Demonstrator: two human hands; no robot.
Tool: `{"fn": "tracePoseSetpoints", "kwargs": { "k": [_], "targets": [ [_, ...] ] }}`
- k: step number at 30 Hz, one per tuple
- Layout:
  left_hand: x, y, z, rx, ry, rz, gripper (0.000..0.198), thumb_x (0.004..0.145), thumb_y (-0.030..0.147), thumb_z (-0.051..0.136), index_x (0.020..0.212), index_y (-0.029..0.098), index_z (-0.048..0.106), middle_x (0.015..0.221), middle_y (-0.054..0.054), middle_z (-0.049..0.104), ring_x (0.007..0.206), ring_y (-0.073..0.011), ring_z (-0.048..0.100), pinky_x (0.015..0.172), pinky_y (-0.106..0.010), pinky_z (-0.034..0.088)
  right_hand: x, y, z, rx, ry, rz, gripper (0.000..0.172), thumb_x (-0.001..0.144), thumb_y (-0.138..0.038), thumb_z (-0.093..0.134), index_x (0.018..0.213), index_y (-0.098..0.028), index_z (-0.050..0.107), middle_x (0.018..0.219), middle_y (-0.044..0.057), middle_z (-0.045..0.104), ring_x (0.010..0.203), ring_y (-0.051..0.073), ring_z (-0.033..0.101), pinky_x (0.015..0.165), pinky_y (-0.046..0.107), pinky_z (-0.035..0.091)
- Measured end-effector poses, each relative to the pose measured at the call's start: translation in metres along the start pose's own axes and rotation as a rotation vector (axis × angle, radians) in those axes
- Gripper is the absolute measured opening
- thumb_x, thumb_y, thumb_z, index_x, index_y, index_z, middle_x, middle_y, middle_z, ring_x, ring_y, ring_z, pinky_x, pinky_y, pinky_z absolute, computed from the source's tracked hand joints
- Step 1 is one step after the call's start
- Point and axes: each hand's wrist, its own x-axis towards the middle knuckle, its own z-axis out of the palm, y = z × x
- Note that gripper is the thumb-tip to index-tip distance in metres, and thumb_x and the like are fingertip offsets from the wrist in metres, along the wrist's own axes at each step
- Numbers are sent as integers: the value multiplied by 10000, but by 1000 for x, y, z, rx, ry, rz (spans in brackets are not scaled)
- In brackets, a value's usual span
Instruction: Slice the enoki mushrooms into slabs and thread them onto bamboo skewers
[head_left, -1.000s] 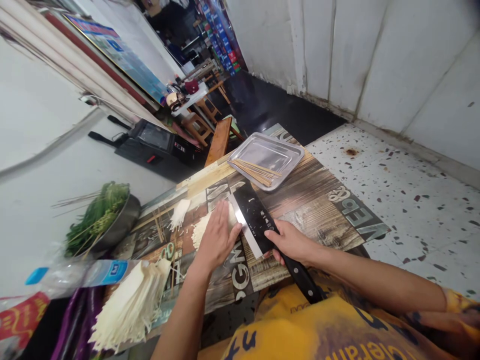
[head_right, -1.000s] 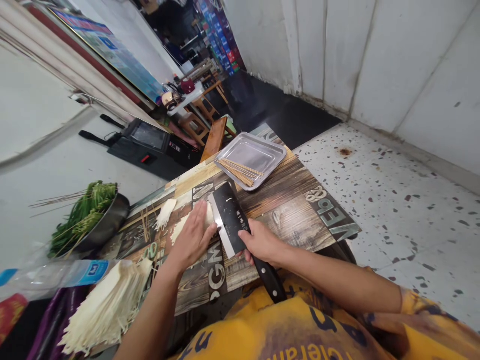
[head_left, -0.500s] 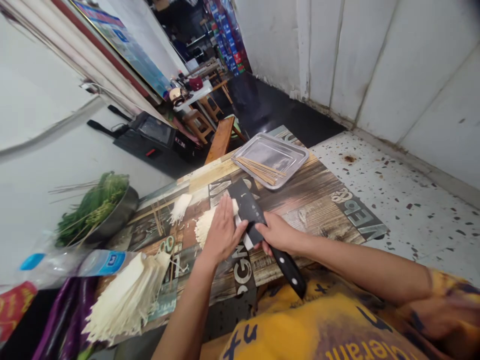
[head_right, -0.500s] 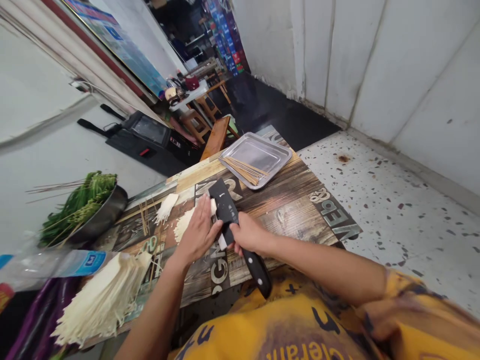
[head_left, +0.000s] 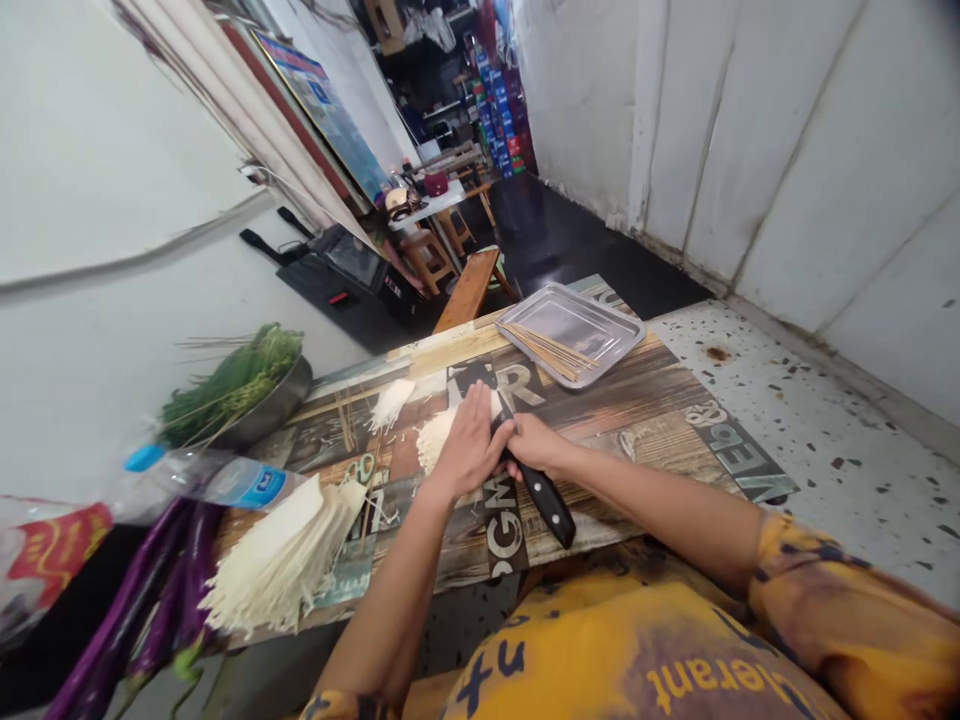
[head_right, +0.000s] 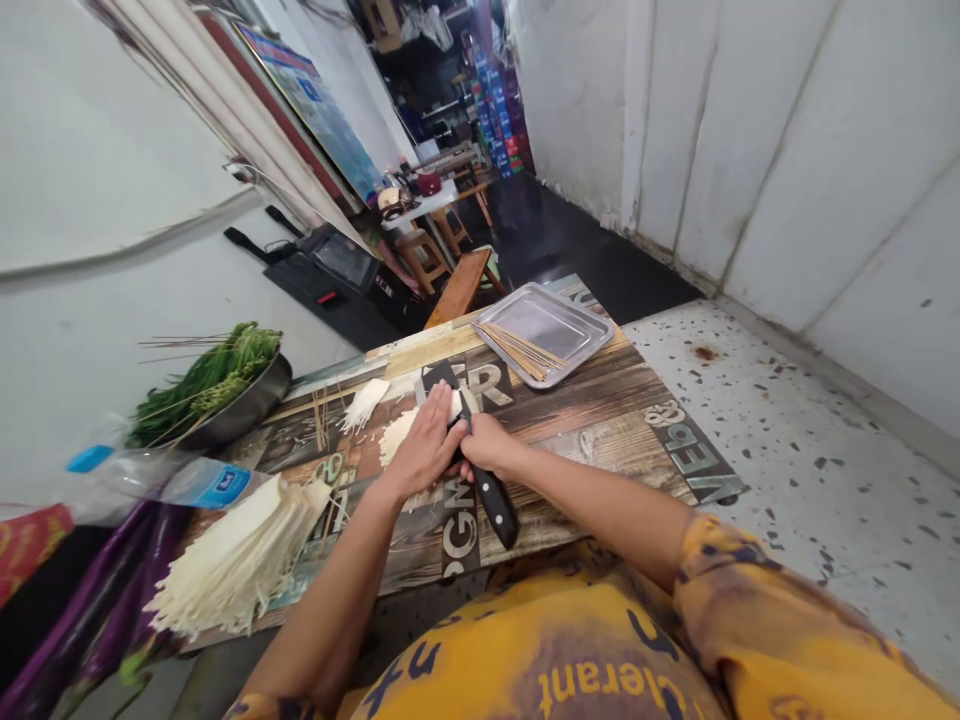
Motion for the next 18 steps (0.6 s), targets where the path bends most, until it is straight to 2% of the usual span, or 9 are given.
{"fn": "tracePoseSetpoints", "kwargs": {
  "k": [2,5,8,10,12,14,16,18],
  "targets": [
    [-2,0,-5,-20,-22,3,657,959,487,213,1474,88,130,1543,-189,157,1431,-245,99,1157,-472,186,8,-6,4,1,-25,3,190,870,-136,399,723,-173,514,433,1,553,326,88,461,339,176,410],
    [-9,8,-18,-21,4,36,610,969,442,220,1480,121,128,1550,-153,164,1434,-229,106,1159,-451,203,-3,-15,3,-19,-44,-19,218,907,-183,370,735,-176,504,458,7,569,331,84,467,327,167,396],
    [-11,18,-42,20,128,75,563,975,388,232,1472,131,173,1541,-142,212,1433,-220,138,1157,-452,215,-19,-34,2,-49,-64,-83,175,899,-161,372,760,-182,477,483,-4,587,333,85,471,310,162,382],
    [-6,16,-63,58,228,95,532,978,365,238,1459,139,222,1527,-129,262,1427,-210,175,1157,-448,219,-20,-56,4,-71,-83,-143,142,886,-133,380,785,-182,466,496,-15,596,334,84,467,314,165,392],
    [2,1,-83,94,312,92,513,978,362,244,1443,147,269,1511,-112,305,1419,-205,204,1156,-451,219,-9,-81,10,-107,-122,-214,147,875,-103,379,785,-173,472,506,-14,603,337,81,466,322,165,400],
    [13,-28,-98,115,377,42,508,976,370,247,1427,145,305,1502,-105,327,1415,-211,220,1153,-462,215,13,-104,19,-131,-173,-247,166,871,-80,380,767,-166,476,500,-8,600,342,79,467,329,161,396],
    [24,-64,-103,109,415,-62,518,970,378,256,1407,115,343,1493,-122,340,1406,-229,243,1150,-460,215,42,-119,29,-115,-202,-195,176,875,-69,388,753,-163,472,475,-5,581,338,75,459,336,152,383],
    [33,-102,-99,59,397,-196,523,962,378,270,1382,87,384,1467,-144,379,1377,-237,311,1142,-429,236,74,-126,36,-88,-203,-106,169,877,-60,386,771,-154,478,452,3,564,329,77,453,340,152,377]
  ]
}}
